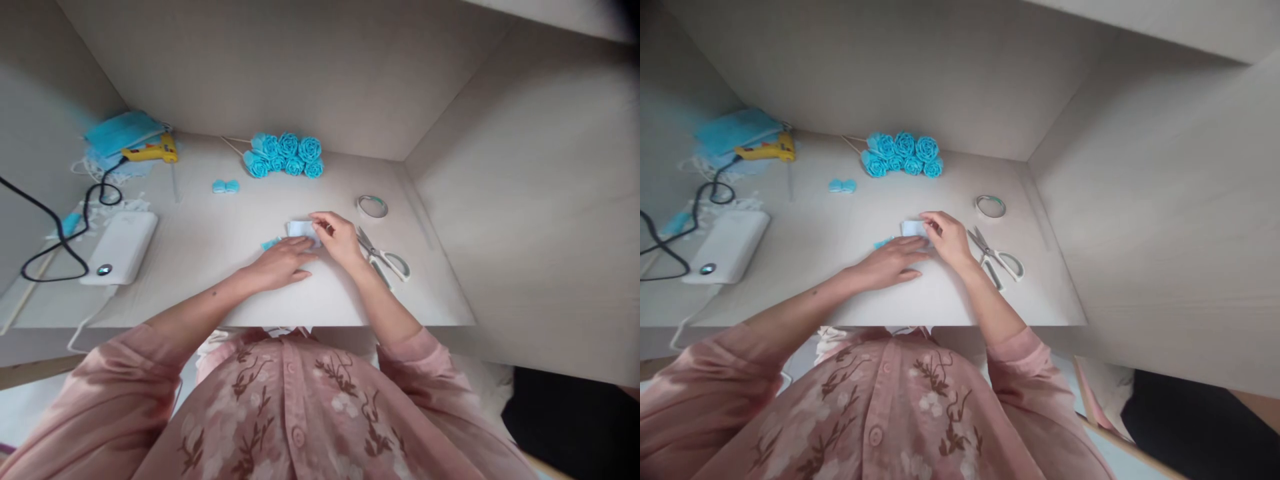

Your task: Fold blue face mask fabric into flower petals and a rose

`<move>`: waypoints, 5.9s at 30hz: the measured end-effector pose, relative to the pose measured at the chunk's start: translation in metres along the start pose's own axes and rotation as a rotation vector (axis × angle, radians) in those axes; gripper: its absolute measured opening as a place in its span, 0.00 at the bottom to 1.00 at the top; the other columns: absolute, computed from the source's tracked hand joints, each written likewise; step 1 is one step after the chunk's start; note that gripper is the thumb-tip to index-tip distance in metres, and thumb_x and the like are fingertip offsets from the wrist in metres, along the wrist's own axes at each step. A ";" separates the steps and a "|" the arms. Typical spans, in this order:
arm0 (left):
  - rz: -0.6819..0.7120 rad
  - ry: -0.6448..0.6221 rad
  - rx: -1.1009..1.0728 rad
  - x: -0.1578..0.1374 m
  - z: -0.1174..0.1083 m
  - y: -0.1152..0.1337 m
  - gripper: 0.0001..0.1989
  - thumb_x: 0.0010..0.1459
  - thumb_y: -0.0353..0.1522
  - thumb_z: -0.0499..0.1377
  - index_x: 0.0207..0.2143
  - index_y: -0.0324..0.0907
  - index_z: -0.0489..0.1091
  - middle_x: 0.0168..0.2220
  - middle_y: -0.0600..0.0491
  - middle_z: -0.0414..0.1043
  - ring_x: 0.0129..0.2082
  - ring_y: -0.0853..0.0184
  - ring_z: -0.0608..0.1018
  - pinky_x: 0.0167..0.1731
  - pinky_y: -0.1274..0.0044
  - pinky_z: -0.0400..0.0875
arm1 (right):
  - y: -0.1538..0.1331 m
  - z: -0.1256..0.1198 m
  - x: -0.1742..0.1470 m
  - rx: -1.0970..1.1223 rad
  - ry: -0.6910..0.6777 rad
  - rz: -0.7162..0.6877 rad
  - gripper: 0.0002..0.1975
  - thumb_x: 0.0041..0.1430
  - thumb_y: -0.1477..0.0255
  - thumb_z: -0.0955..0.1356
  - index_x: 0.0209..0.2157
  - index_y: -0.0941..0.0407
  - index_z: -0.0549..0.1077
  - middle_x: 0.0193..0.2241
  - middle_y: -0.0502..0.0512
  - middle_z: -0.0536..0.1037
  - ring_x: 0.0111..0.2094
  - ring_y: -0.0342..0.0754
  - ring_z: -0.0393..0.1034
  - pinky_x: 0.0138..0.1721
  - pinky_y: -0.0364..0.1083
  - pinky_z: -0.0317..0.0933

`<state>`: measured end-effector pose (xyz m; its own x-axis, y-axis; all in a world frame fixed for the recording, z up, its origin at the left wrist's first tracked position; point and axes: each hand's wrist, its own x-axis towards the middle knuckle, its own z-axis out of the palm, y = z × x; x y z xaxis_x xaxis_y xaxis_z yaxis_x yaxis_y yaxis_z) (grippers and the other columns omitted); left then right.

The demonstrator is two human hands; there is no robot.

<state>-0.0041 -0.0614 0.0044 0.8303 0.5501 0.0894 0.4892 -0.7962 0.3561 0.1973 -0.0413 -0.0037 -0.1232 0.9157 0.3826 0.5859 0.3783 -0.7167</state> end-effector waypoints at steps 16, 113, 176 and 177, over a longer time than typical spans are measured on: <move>-0.522 0.897 -1.170 0.007 -0.037 -0.041 0.10 0.59 0.34 0.58 0.33 0.37 0.77 0.27 0.53 0.76 0.24 0.74 0.73 0.29 0.81 0.67 | -0.016 0.005 -0.007 -0.235 0.001 -0.389 0.13 0.68 0.70 0.65 0.45 0.56 0.80 0.39 0.58 0.82 0.41 0.50 0.74 0.45 0.48 0.66; -0.593 0.652 -1.579 0.010 -0.025 -0.022 0.17 0.42 0.38 0.71 0.30 0.34 0.75 0.27 0.49 0.76 0.26 0.67 0.76 0.25 0.76 0.73 | -0.035 -0.004 0.009 0.233 0.195 -0.092 0.22 0.68 0.56 0.63 0.55 0.52 0.74 0.48 0.58 0.81 0.51 0.51 0.75 0.56 0.52 0.67; -0.513 0.563 -1.625 0.010 -0.025 -0.028 0.18 0.53 0.42 0.68 0.32 0.40 0.67 0.21 0.58 0.67 0.19 0.72 0.71 0.19 0.80 0.62 | -0.025 -0.002 0.017 0.008 -0.035 -0.285 0.06 0.58 0.73 0.67 0.37 0.50 0.76 0.55 0.55 0.76 0.64 0.55 0.62 0.65 0.59 0.56; -0.511 0.594 -1.571 0.010 -0.024 -0.029 0.17 0.55 0.44 0.66 0.34 0.39 0.68 0.23 0.56 0.69 0.20 0.71 0.72 0.21 0.80 0.64 | -0.024 -0.003 0.018 0.080 -0.021 -0.265 0.03 0.59 0.71 0.68 0.35 0.51 0.75 0.53 0.55 0.77 0.63 0.54 0.63 0.64 0.58 0.57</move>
<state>-0.0168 -0.0271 0.0175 0.3128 0.9397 -0.1385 -0.3494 0.2494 0.9032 0.1836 -0.0347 0.0224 -0.2808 0.7857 0.5513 0.4656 0.6138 -0.6376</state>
